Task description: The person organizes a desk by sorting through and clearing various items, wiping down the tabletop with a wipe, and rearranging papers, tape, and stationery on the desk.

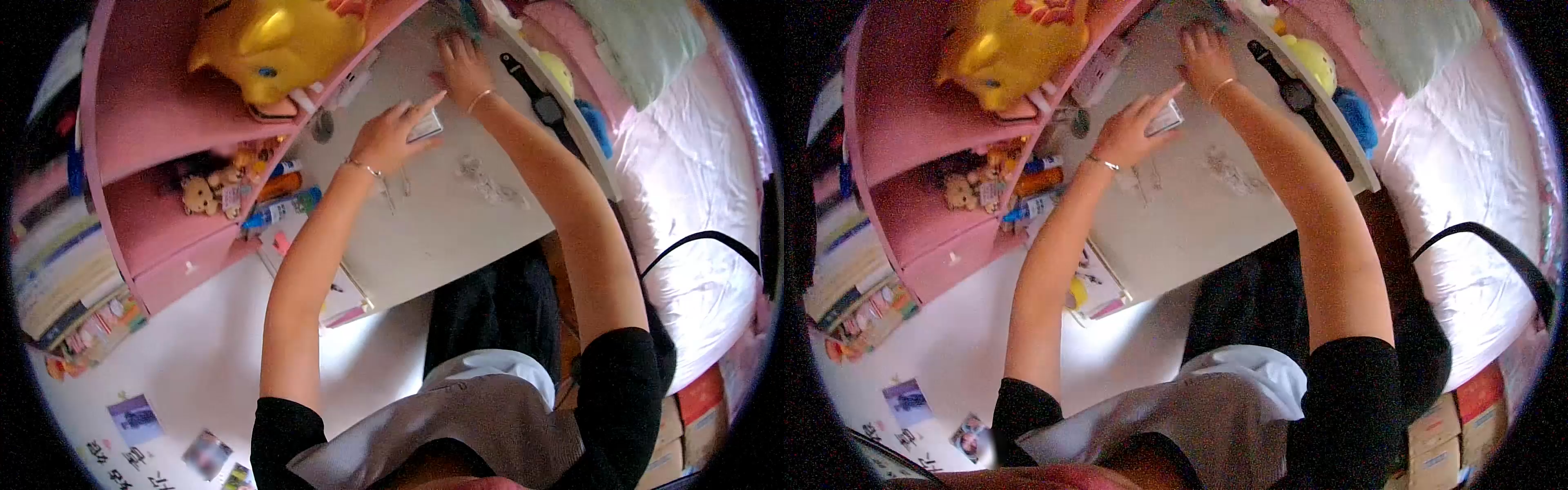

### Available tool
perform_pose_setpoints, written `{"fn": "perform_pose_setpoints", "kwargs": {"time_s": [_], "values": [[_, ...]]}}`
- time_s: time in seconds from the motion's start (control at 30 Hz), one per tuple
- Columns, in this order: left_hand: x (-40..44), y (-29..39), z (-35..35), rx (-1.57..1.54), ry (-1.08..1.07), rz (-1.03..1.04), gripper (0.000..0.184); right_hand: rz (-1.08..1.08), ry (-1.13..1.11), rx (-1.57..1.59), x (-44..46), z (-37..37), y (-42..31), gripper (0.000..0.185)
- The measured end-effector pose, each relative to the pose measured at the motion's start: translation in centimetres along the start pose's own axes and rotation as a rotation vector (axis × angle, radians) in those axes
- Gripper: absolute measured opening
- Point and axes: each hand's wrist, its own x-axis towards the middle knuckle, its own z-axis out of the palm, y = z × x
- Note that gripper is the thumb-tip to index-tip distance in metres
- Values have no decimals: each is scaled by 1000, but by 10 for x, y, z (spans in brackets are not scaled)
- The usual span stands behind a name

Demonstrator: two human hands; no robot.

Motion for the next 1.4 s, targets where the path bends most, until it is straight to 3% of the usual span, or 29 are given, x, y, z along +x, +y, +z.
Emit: {"fn": "perform_pose_setpoints", "kwargs": {"time_s": [0.03,0.1,0.17,0.2,0.3,0.4,0.5,0.63,0.7,0.8,0.97,1.2,1.3,1.4], "values": [[12,-5,-7,86,-58,2,74,-18,16,-70,6,10,7,43],[39,-35,-5,99,34,148,70,-62,33,-209,10,21,18,38],[65,-53,-5,166,140,214,67,-14,-175,-138,17,16,23,32],[74,-48,-11,378,101,215,59,8,-281,-101,21,12,25,29],[98,-47,-10,667,242,347,56,43,-199,-15,25,2,35,18],[127,-60,2,664,257,434,49,-78,66,-25,27,-11,49,13],[141,-57,14,611,343,339,40,75,149,15,28,-21,48,10],[162,-41,17,205,359,171,31,197,210,154,28,-14,52,10],[177,-53,32,174,456,182,27,248,165,304,25,-20,48,19],[180,-59,43,206,578,280,27,375,204,477,16,-33,34,22],[183,-61,50,32,701,206,31,672,176,741,-11,-61,16,26],[184,-66,48,-41,757,205,36,703,142,841,-35,-59,10,20],[186,-72,53,270,936,213,51,726,119,889,-40,-67,4,19],[182,-71,55,90,849,224,49,744,100,895,-47,-74,1,18]]}}
